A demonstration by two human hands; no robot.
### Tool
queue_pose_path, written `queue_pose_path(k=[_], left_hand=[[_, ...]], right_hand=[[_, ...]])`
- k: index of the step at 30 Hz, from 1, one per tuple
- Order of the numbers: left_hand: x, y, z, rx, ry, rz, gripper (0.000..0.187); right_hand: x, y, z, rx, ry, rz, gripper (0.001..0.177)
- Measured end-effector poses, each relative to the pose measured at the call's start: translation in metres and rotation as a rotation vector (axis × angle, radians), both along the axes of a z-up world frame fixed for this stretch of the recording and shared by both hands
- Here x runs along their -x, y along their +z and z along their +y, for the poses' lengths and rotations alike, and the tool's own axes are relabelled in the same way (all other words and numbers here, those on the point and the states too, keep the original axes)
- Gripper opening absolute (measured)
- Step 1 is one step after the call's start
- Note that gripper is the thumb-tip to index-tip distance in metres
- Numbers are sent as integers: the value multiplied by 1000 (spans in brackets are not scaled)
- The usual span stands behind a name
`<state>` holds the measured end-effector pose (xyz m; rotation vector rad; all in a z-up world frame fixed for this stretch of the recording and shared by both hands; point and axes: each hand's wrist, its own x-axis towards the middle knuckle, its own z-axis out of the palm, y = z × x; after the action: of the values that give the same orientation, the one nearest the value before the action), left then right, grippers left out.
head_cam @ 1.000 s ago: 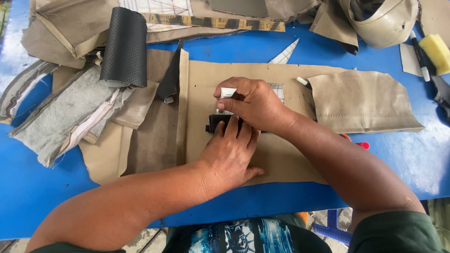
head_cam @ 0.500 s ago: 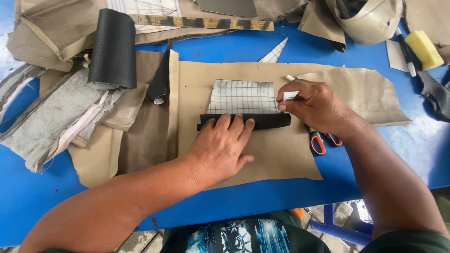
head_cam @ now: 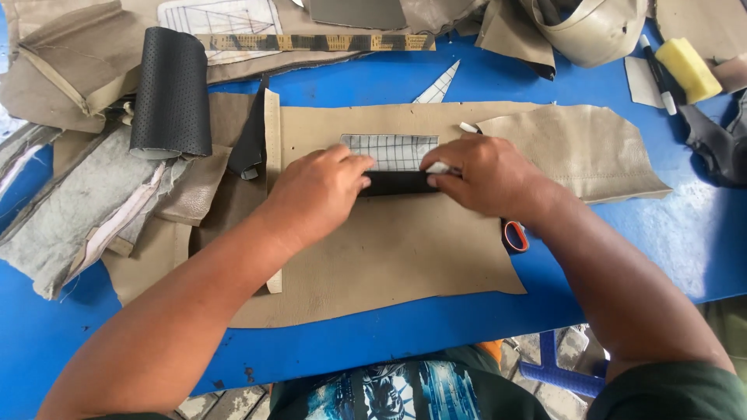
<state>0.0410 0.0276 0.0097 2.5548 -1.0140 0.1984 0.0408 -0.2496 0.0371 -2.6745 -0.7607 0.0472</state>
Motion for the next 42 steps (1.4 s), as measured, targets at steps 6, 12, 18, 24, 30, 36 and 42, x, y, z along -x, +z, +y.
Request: queue_pose_path(k=[6,12,18,24,30,36,42], left_hand=[[-14,-54,-15,48,127,-714,17],[30,-40,-21,-124,26,-233,74],[49,-6,-22,-362,52,-214,96],[45,-21,-27,-363,55,-176,102],[44,-27,-25,-302,58,-181,102],[38,-13,-18,-281,8,-164,67],[20,-37,-15,-137,33,-290,22]], right_hand=[[-13,-6,12,280,-20,-73,31],[-21,-1,19,239,-96,98,32],[-22,26,37,-523,24,79,32],[-37,-23,101,-760,9,138,25],[-33,-22,84,-525,0,78,28],[-28,-15,15,-431,-84,112,25],[-16,-10,-9,-333,-27,-6,33]])
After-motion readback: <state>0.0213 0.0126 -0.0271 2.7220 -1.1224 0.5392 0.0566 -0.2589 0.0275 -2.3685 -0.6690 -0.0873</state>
